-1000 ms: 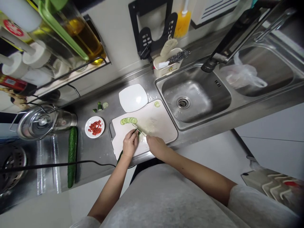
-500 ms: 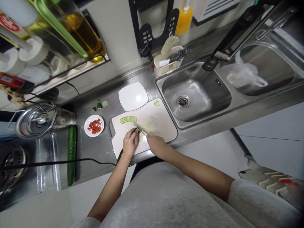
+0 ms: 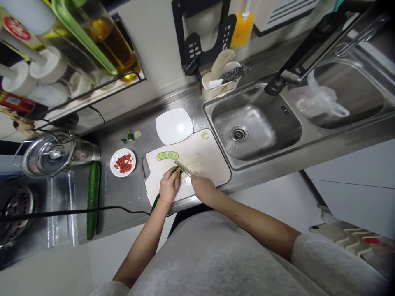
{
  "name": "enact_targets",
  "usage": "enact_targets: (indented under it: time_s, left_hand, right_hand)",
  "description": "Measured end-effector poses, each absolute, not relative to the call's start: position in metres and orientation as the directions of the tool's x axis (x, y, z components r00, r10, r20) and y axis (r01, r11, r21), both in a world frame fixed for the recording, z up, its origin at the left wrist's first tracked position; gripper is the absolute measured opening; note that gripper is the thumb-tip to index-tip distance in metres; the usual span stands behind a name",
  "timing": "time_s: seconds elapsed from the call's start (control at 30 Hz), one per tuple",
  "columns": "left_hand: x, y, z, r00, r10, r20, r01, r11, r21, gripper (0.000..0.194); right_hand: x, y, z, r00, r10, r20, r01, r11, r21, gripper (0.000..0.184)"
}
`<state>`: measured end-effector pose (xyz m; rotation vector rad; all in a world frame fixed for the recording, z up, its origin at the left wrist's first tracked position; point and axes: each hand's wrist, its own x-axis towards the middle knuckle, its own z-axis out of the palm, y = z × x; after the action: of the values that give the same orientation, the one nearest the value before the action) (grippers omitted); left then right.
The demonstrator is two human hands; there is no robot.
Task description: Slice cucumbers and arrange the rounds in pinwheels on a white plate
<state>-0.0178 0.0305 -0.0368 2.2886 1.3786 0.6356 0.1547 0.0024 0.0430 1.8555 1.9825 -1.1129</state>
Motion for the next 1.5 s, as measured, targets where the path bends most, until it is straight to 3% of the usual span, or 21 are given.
enact_targets:
  time_s: [0.47, 0.73, 0.9, 1.07, 1.2, 1.33, 1.5]
  left_hand:
    - [-0.019, 0.031, -0.037, 0.400, 0.904, 0.153, 0.709, -0.411, 0.574, 0.028]
    - [-0.016, 0.031, -0.030, 0.387, 0.912, 0.136, 0.701, -0.387, 0.599, 0.028]
    - [-0.016, 0.030, -0.027, 0.195, 0.975, 0.107, 0.701, -0.215, 0.680, 0.028]
    - [-0.020, 0.040, -0.020, 0.028, 0.995, 0.097, 0.655, -0.092, 0.750, 0.032]
    - [-0.016, 0.047, -0.004, 0.088, 0.993, 0.073, 0.635, -0.112, 0.764, 0.030]
    - [-0.006, 0.045, 0.008, 0.153, 0.987, -0.049, 0.593, -0.052, 0.804, 0.030]
    - [0.004, 0.044, 0.014, 0.197, 0.971, -0.134, 0.607, -0.013, 0.794, 0.046]
  right_hand:
    - [0.164, 0.000, 0.034, -0.172, 0.754, -0.634, 0.928, -0.092, -0.361, 0.034]
    - [0.171, -0.011, 0.038, -0.144, 0.805, -0.575, 0.964, -0.016, -0.265, 0.033]
    - [0.184, -0.026, 0.040, -0.130, 0.899, -0.418, 0.987, 0.076, -0.144, 0.046]
    - [0.196, -0.035, 0.041, -0.139, 0.927, -0.348, 0.989, 0.114, -0.091, 0.045]
    - [0.201, -0.041, 0.040, -0.123, 0.951, -0.285, 0.991, 0.100, -0.094, 0.046]
    - [0.203, -0.044, 0.037, -0.107, 0.967, -0.229, 0.990, 0.082, -0.116, 0.047]
    - [0.204, -0.046, 0.039, -0.090, 0.965, -0.245, 0.987, 0.054, -0.151, 0.048]
